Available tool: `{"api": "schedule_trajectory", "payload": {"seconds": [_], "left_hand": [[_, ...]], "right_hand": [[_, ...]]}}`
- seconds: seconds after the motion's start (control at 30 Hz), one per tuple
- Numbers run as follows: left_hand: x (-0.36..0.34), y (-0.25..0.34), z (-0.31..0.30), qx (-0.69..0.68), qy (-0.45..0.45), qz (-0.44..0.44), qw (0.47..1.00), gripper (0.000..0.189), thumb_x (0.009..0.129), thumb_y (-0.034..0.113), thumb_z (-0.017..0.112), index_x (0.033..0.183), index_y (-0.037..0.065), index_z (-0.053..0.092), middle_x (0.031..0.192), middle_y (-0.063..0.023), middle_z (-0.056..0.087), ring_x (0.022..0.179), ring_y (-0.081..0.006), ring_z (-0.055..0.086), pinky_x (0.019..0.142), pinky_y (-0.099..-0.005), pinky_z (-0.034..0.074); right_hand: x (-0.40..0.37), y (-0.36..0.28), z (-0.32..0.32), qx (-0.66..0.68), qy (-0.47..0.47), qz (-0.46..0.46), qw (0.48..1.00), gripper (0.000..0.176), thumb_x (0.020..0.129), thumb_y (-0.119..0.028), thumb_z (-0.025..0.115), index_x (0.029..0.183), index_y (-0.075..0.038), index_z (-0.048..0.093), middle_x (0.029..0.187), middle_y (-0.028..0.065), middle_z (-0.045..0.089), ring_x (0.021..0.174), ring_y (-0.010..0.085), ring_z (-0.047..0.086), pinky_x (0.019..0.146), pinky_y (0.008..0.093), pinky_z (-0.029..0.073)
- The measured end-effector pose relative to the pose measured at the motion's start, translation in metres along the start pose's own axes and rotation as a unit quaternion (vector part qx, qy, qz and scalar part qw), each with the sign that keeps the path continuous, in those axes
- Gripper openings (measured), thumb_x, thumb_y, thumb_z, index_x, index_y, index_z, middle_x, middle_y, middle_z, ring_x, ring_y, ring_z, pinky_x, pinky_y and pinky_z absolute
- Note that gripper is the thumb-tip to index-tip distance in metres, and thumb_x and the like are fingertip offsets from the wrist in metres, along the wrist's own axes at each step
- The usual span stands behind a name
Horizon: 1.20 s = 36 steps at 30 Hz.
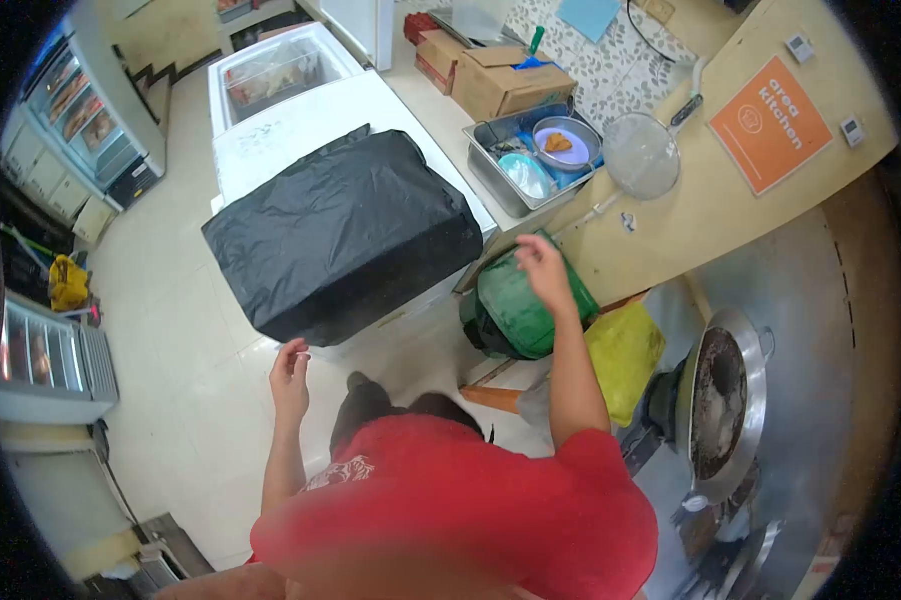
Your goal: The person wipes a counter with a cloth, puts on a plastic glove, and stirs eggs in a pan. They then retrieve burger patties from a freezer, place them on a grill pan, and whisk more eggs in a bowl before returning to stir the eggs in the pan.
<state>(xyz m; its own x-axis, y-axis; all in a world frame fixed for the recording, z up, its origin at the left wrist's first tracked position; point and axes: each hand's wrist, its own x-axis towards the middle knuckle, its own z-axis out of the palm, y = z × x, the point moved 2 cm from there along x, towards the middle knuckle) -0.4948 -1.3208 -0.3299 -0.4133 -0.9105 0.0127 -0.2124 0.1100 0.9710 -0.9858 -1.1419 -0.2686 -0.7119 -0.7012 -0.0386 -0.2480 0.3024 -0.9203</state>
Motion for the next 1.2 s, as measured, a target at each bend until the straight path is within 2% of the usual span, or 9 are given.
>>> {"api": "schedule_trajectory", "payload": {"seconds": [0.2,0.3,0.53,0.57,0.67,0.77,0.87,1.07,1.2], "left_hand": [[0.120,0.078,-0.010,0.083,-0.048,0.105,0.990,0.025,0.099,0.005,0.060,0.123,0.000,0.066,0.114,-0.0132,0.069,0.102,-0.0210,0.066,0.090,-0.0325,0.051],[0.157,0.093,-0.010,0.086,0.003,0.088,0.992,0.025,0.099,0.003,0.058,0.122,-0.001,0.066,0.115,-0.0129,0.068,0.104,-0.0210,0.066,0.091,-0.0334,0.051],[0.196,0.101,0.060,0.115,0.121,0.040,0.985,0.024,0.101,0.003,0.056,0.123,-0.002,0.066,0.118,-0.0128,0.067,0.105,-0.0205,0.065,0.093,-0.0331,0.052],[0.199,0.102,0.074,0.126,0.125,0.028,0.984,0.024,0.101,0.003,0.056,0.123,-0.002,0.066,0.118,-0.0129,0.067,0.105,-0.0208,0.065,0.093,-0.0333,0.052],[0.221,0.119,0.111,0.179,0.109,0.042,0.977,0.024,0.099,0.003,0.059,0.121,-0.003,0.067,0.115,-0.0137,0.069,0.104,-0.0224,0.066,0.091,-0.0340,0.052],[0.245,0.146,0.149,0.196,0.097,0.034,0.975,0.025,0.097,0.002,0.059,0.120,-0.003,0.068,0.115,-0.0140,0.069,0.102,-0.0230,0.067,0.091,-0.0340,0.052],[0.271,0.143,0.190,0.108,0.045,-0.005,0.993,0.030,0.096,0.005,0.062,0.126,0.000,0.066,0.120,-0.0141,0.068,0.107,-0.0240,0.067,0.094,-0.0351,0.052],[0.321,0.155,0.293,0.036,-0.094,-0.012,0.995,0.057,0.095,0.022,0.069,0.146,0.005,0.052,0.140,-0.0152,0.058,0.127,-0.0254,0.056,0.103,-0.0411,0.047],[0.306,0.124,0.269,-0.072,-0.091,-0.099,0.988,0.024,0.102,0.015,0.061,0.119,-0.002,0.066,0.108,-0.0094,0.071,0.096,-0.0162,0.065,0.086,-0.0306,0.051]], "right_hand": [[0.139,0.013,-0.019,-0.048,0.093,0.048,0.993,0.028,0.093,-0.010,0.062,0.120,-0.004,0.068,0.093,0.0035,0.068,0.078,0.0119,0.064,0.064,0.0280,0.048],[0.245,0.070,-0.039,-0.167,0.099,-0.004,0.981,0.032,0.087,-0.012,0.063,0.117,-0.003,0.070,0.097,0.0172,0.073,0.084,0.0286,0.071,0.075,0.0386,0.054],[0.406,0.157,-0.030,-0.422,0.052,0.070,0.903,0.029,0.086,-0.012,0.063,0.113,-0.002,0.070,0.121,0.0248,0.068,0.116,0.0407,0.065,0.100,0.0492,0.052],[0.419,0.161,-0.032,-0.460,-0.060,0.139,0.875,0.026,0.087,-0.012,0.063,0.110,-0.002,0.070,0.127,0.0271,0.065,0.119,0.0435,0.063,0.104,0.0515,0.050],[0.429,0.124,-0.032,-0.505,-0.092,0.078,0.855,0.021,0.089,-0.013,0.062,0.106,-0.003,0.070,0.122,0.0264,0.067,0.112,0.0428,0.066,0.095,0.0505,0.053],[0.411,0.061,-0.044,-0.455,-0.037,-0.123,0.881,0.014,0.092,-0.013,0.061,0.097,-0.003,0.068,0.106,0.0209,0.069,0.093,0.0348,0.070,0.080,0.0426,0.055],[0.399,0.016,-0.045,-0.089,-0.113,-0.067,0.987,0.008,0.093,-0.011,0.060,0.091,-0.004,0.062,0.089,0.0114,0.063,0.078,0.0203,0.061,0.071,0.0332,0.049],[0.340,-0.057,0.060,0.163,-0.352,-0.104,0.916,0.003,0.095,-0.008,0.060,0.094,-0.007,0.058,0.083,-0.0037,0.053,0.075,0.0068,0.049,0.065,0.0258,0.044],[0.282,-0.103,0.111,0.154,-0.369,-0.150,0.904,0.011,0.093,-0.008,0.064,0.099,-0.003,0.058,0.072,0.0009,0.052,0.067,0.0115,0.049,0.062,0.0299,0.045]]}}
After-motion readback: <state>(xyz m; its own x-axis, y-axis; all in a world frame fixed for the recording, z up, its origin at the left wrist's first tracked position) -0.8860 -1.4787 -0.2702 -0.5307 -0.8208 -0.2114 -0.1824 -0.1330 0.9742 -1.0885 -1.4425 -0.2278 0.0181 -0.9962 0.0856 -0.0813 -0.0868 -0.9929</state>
